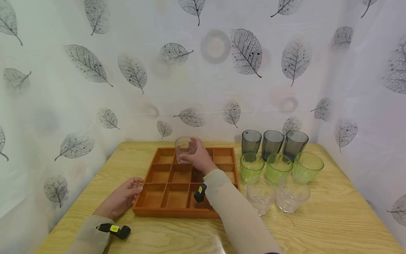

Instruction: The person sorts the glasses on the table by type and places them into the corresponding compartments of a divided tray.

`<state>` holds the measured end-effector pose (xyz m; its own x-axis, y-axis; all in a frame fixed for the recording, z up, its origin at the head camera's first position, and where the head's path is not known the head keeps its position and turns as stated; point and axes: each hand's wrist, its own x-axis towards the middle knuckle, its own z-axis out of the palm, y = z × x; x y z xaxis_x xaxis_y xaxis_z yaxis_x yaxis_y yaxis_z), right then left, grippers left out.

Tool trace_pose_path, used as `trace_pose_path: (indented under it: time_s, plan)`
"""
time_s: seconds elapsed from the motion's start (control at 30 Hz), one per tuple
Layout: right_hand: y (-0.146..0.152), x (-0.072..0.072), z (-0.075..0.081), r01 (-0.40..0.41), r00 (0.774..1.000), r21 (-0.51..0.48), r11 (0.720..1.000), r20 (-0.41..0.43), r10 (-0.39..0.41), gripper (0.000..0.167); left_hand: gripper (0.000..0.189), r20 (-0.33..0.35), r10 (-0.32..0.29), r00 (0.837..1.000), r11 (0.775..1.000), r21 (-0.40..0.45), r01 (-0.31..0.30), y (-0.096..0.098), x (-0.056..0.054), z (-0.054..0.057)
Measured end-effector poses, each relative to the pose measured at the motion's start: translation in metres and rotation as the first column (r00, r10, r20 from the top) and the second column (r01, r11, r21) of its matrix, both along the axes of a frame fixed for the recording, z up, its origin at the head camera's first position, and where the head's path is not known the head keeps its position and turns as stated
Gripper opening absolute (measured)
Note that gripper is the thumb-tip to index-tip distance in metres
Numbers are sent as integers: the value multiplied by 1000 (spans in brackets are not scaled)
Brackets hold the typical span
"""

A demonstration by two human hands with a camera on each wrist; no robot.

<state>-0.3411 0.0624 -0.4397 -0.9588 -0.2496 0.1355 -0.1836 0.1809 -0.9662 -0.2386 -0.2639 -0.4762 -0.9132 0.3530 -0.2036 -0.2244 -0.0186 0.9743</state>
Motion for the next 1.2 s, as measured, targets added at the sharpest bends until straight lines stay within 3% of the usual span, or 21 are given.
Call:
trace_pose_path:
  time_s: [0.33,0.77,1.2]
  plan:
    - [-7,-3,1,-4,1000,193,981,5,3,102,30,-8,5,1000,1000,4,-5,-1,1,0]
    - [-8,-6,2,4,1000,259,966,9,-6,96,29,-9,8,1000,1000,1,-8,-2,0,0]
    - [-1,0,3,5,1000,252,968,2,-6,93,30,-4,-6,1000,1000,-8,6,-1,-2,0]
